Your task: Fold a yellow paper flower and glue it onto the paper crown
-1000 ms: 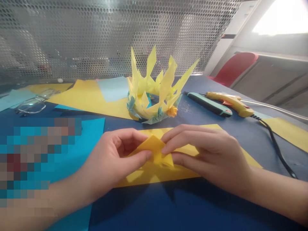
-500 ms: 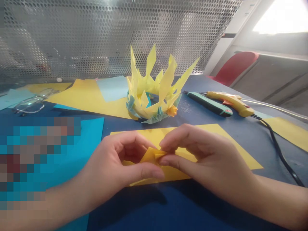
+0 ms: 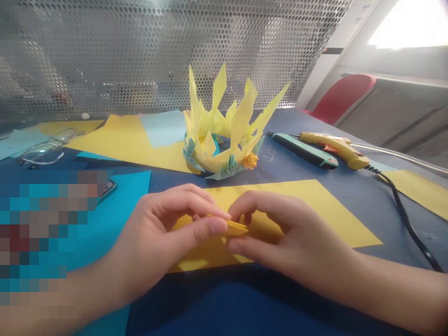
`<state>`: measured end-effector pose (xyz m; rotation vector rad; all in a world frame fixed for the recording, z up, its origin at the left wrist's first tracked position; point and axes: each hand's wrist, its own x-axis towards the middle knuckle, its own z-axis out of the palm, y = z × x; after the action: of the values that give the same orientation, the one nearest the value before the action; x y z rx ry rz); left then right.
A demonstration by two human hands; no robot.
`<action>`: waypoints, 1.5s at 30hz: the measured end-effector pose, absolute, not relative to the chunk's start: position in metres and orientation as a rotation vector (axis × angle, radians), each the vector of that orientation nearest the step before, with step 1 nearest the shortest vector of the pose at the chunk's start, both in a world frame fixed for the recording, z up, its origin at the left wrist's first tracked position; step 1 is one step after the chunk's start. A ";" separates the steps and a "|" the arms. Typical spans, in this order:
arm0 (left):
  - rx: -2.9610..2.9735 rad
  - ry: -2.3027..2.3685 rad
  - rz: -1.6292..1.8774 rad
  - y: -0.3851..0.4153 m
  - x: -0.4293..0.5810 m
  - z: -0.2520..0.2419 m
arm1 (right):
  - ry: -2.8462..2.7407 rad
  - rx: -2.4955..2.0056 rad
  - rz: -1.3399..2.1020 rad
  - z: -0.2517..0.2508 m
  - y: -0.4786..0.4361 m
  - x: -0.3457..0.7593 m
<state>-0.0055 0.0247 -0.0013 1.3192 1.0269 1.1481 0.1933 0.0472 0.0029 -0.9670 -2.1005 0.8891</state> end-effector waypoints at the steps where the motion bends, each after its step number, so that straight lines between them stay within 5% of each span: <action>1: 1.292 1.010 1.140 0.025 -0.005 -0.002 | -2.101 -0.986 0.873 0.004 0.047 0.193; 45: 1.232 1.077 0.888 0.021 -0.003 -0.004 | -2.102 -0.780 0.753 0.010 0.043 0.194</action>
<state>-0.0031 0.0206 -0.0035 1.2316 1.0769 0.8882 0.1941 0.0431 0.0099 -0.7798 -2.1018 0.7532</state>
